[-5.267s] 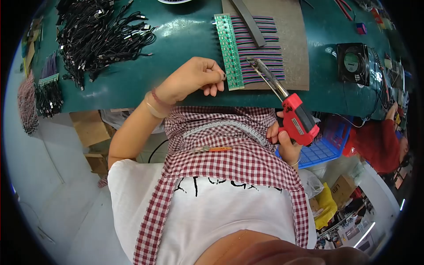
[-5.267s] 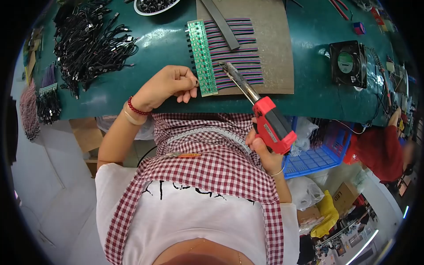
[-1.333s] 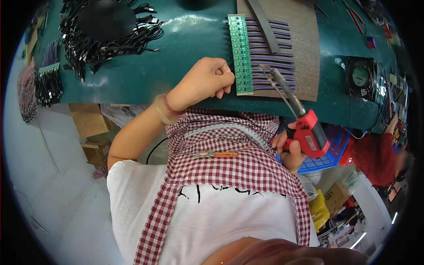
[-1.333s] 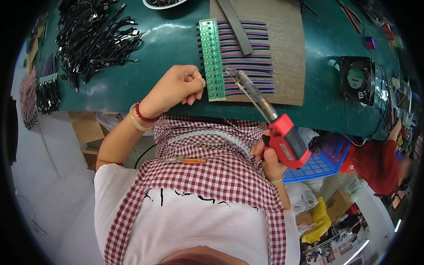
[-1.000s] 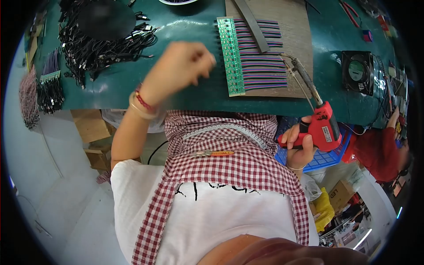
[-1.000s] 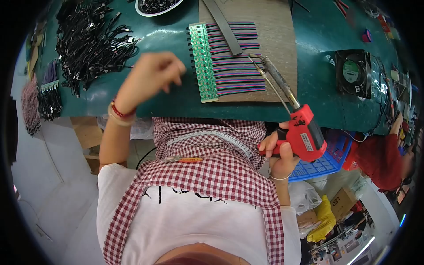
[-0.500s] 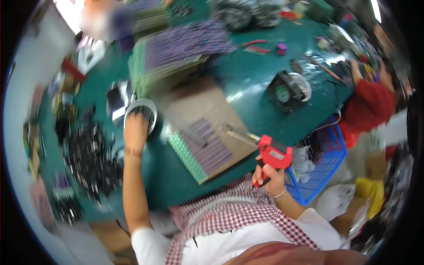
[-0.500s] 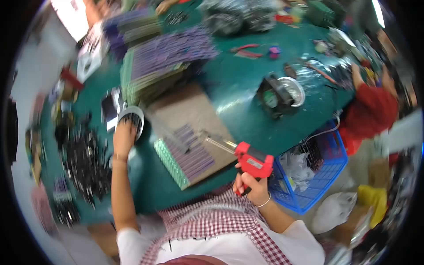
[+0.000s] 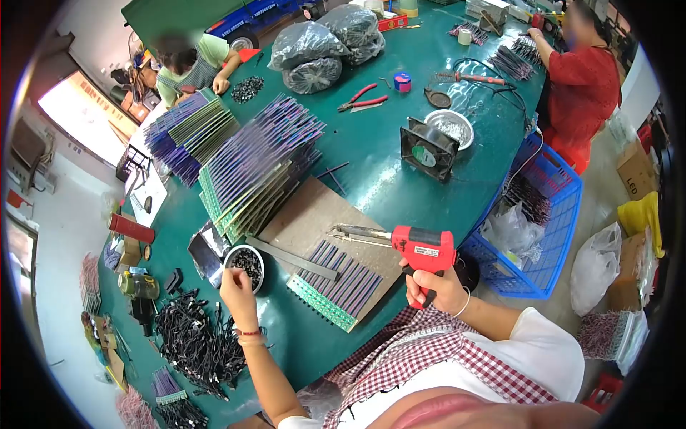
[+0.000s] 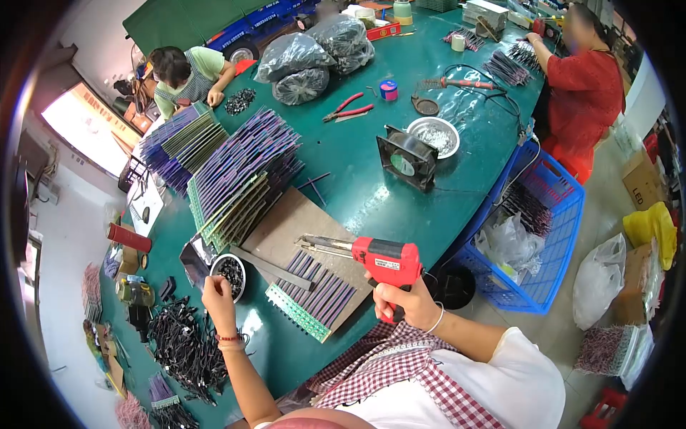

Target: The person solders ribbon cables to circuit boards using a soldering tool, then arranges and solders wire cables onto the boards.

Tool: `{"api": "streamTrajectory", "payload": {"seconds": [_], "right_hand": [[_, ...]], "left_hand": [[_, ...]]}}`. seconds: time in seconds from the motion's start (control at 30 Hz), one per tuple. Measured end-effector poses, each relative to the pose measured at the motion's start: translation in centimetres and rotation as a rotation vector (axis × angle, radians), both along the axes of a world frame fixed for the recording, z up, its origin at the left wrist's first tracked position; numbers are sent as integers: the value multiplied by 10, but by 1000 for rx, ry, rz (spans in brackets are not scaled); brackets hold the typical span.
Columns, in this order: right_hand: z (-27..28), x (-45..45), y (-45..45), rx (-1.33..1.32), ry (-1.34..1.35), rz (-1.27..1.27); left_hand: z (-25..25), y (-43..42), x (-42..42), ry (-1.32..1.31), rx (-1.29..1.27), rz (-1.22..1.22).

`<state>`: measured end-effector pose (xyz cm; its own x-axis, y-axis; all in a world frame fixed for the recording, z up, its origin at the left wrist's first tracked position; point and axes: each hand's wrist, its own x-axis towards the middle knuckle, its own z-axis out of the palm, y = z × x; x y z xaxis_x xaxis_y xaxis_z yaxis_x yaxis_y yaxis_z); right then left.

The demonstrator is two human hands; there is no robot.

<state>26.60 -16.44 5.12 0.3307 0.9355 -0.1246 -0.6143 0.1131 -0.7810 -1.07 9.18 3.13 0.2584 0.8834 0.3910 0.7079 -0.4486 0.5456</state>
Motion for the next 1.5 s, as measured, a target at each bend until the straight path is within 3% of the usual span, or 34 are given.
{"api": "streamTrajectory", "payload": {"seconds": [0.2, 0.23, 0.4, 0.57, 0.67, 0.73, 0.8, 0.87, 0.93, 1.17, 1.5], "right_hand": [[6, -23, 13, 16, -19, 193], [4, -29, 16, -7, -44, 254], [11, -53, 27, -29, -144, 334], [11, -53, 26, -83, -240, 369], [11, -55, 22, -73, -192, 258], [8, -51, 17, -112, -324, 231], [7, -51, 13, -133, -336, 182], [7, -49, 11, -112, -551, 161], [4, -47, 12, -118, -587, 308], [5, -52, 13, 49, -775, 441], [-2, -58, 9, 41, -778, 492]], "left_hand": [[35, -115, 39, -493, -637, -241], [37, -134, 46, -510, -627, -294], [48, -181, 74, -353, -108, -381], [46, -186, 75, -381, -171, -342], [44, -188, 77, -362, -198, -374], [46, -189, 75, -347, -217, -406], [45, -189, 71, -319, -392, -406], [34, -187, 62, -305, -381, -455], [32, -190, 59, -258, -532, -439], [41, -191, 47, -237, -806, -407], [27, -194, 39, -244, -813, -400]]}}
